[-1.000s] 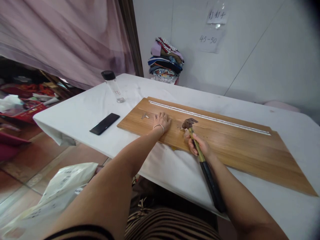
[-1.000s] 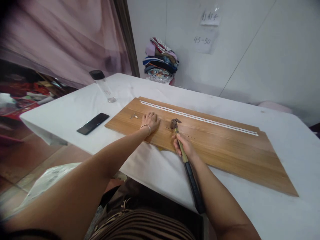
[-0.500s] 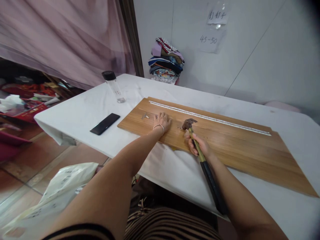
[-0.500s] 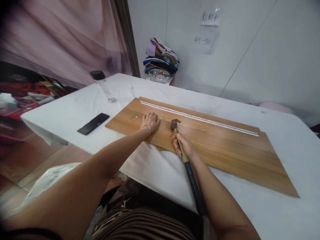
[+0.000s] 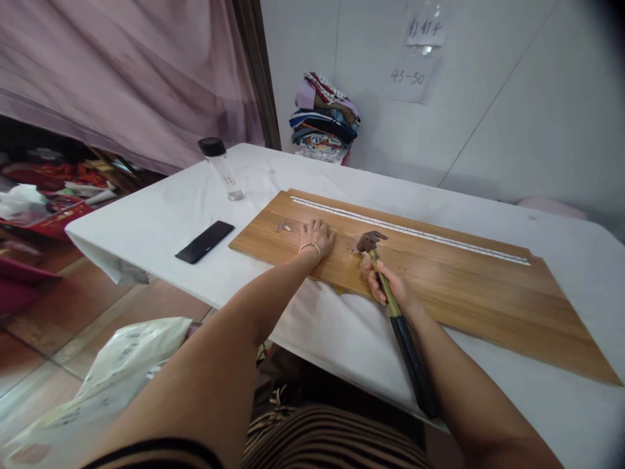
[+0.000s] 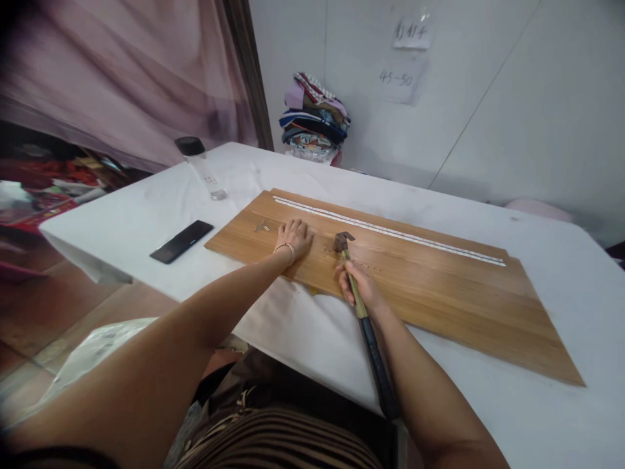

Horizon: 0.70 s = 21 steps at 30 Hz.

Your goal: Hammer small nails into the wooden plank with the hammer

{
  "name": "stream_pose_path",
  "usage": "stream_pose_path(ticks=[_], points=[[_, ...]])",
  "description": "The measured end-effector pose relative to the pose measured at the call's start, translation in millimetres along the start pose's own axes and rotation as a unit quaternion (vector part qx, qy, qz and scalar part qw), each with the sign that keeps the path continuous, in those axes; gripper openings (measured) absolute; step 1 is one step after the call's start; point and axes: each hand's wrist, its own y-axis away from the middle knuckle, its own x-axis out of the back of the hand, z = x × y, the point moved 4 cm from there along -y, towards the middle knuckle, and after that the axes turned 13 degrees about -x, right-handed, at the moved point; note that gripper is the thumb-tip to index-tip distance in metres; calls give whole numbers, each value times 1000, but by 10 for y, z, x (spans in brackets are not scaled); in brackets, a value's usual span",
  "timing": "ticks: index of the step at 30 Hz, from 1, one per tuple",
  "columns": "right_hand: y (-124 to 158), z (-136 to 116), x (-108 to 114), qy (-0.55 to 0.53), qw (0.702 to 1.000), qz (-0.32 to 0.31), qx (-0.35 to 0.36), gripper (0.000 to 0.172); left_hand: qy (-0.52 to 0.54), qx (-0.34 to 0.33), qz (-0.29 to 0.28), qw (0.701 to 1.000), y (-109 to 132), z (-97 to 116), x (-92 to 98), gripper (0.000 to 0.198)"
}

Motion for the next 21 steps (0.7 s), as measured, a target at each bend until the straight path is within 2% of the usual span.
stream_pose_path(ticks=[21], points=[[21, -2, -25, -9, 1000, -4, -5, 43, 5, 1, -1, 1000, 2, -4, 9, 38]])
